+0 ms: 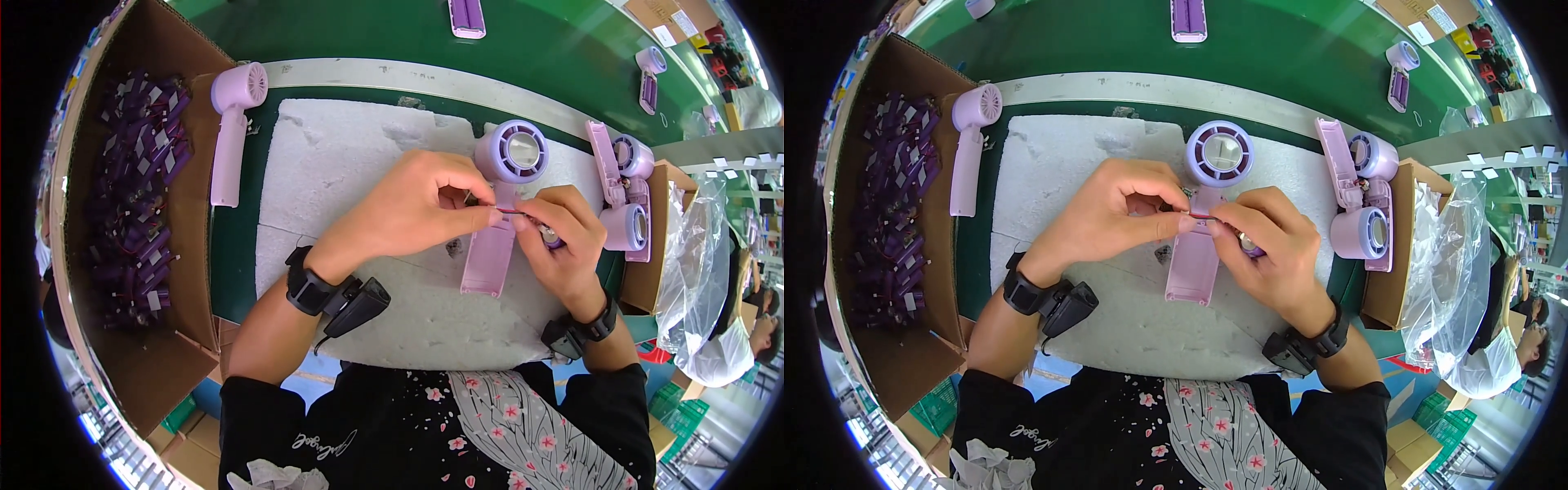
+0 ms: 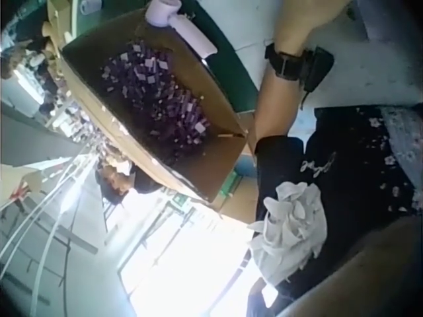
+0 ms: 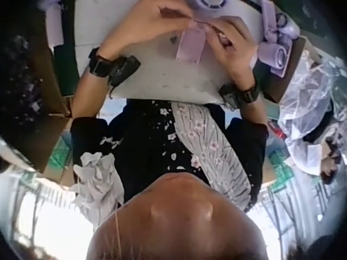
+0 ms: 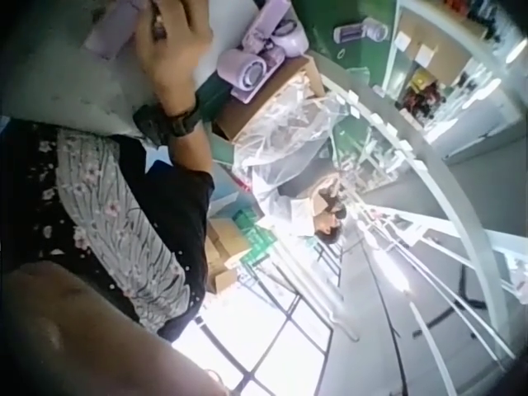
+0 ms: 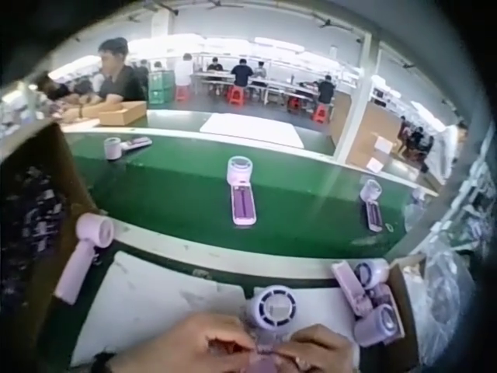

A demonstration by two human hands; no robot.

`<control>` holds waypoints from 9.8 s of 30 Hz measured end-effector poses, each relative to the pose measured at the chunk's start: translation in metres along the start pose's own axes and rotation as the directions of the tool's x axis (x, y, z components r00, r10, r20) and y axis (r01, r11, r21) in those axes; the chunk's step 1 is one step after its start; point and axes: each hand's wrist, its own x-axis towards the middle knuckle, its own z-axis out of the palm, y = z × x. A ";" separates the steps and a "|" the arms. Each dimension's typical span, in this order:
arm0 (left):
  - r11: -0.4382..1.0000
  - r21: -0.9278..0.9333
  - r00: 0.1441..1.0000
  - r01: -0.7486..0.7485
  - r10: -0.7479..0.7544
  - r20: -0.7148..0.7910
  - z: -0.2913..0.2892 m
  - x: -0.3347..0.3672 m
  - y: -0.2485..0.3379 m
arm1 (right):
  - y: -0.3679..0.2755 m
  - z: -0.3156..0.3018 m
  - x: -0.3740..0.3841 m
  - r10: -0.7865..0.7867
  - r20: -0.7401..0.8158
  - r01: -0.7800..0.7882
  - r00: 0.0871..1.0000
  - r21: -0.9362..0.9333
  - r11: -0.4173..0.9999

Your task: The person retrieves a battery from a box and connects its wires to a circuit board inside a handheld fan housing. They press a button to test the light, tuck the battery and wires into the compartment, and then set the assembled unit aside.

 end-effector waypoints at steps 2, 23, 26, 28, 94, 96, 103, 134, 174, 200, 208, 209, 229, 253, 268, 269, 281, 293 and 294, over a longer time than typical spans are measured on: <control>0.999 -0.031 0.999 0.017 -0.018 -0.035 0.001 0.000 0.001 | -0.001 -0.001 0.000 0.009 0.038 -0.008 0.999 -0.035 0.999; 0.978 -0.087 0.978 0.191 -0.182 0.102 -0.016 0.000 -0.001 | -0.001 0.002 -0.001 0.005 0.145 -0.001 0.989 -0.031 1.000; 0.974 -0.150 0.983 0.171 -0.158 0.097 -0.015 0.000 0.000 | -0.002 0.003 -0.001 0.012 0.162 -0.006 0.987 -0.036 0.999; 0.970 -0.182 0.985 0.160 -0.144 0.096 -0.015 0.000 0.001 | -0.003 0.004 -0.001 0.017 0.169 -0.010 0.986 -0.042 0.999; 0.941 0.284 0.975 -0.183 0.210 -0.068 0.003 0.004 0.001 | -0.005 0.001 -0.005 0.021 0.281 -0.001 0.960 -0.071 0.997; 0.930 0.314 0.973 -0.190 0.221 -0.066 0.004 0.004 0.001 | 0.000 0.001 -0.008 0.039 0.289 -0.023 0.956 -0.058 0.998; 0.901 0.342 0.943 -0.266 0.318 -0.103 0.007 0.005 -0.002 | -0.005 0.011 -0.012 0.331 0.047 -0.332 0.942 0.254 0.908; 0.831 0.464 0.905 -0.307 0.406 -0.129 0.009 0.004 -0.008 | -0.002 0.014 0.002 0.107 -0.076 -0.112 0.991 -0.064 0.992; 0.987 0.158 0.997 -0.030 0.040 -0.062 0.012 0.005 -0.005 | -0.010 0.007 -0.004 0.177 -0.022 -0.179 0.984 -0.124 0.976; 0.924 0.324 0.975 -0.201 0.220 -0.021 0.009 0.005 -0.003 | -0.026 -0.048 0.012 0.295 0.542 -0.262 0.787 -0.139 0.955; 0.970 0.243 0.994 -0.018 0.045 -0.103 0.005 0.003 0.004 | -0.048 -0.033 -0.018 0.105 0.407 0.006 0.907 -0.263 0.965; 0.968 0.251 0.993 -0.024 0.051 -0.104 0.006 0.004 0.006 | -0.052 -0.031 -0.019 0.117 0.393 0.011 0.912 -0.308 0.951; 0.950 0.306 0.992 -0.067 0.095 -0.078 0.006 0.005 0.001 | -0.047 -0.021 -0.032 0.101 0.247 -0.019 0.964 -0.314 0.949; 0.959 0.267 0.976 -0.091 0.139 -0.167 0.004 0.002 -0.004 | -0.020 -0.140 -0.014 0.538 -0.185 -0.550 0.823 -0.497 0.671; 0.927 0.365 0.985 -0.091 0.138 -0.106 0.004 0.004 -0.005 | 0.002 -0.036 0.005 0.192 0.548 -0.187 0.814 -0.066 0.980; 0.923 0.373 0.982 -0.097 0.150 -0.115 0.003 0.005 -0.004 | 0.006 -0.041 0.004 0.172 0.586 -0.212 0.792 0.000 0.977; 0.869 0.455 0.955 -0.192 0.273 -0.118 -0.002 0.006 -0.004 | -0.005 -0.041 -0.001 0.214 0.767 -0.795 0.604 0.566 0.216; 0.795 0.561 0.924 -0.231 0.360 -0.131 0.004 0.004 -0.004 | -0.002 -0.042 0.002 0.178 0.588 -0.436 0.789 0.331 0.837; 0.782 0.578 0.925 -0.231 0.360 -0.119 0.004 0.004 -0.004 | -0.003 -0.042 0.003 0.138 0.587 -0.355 0.798 0.272 0.895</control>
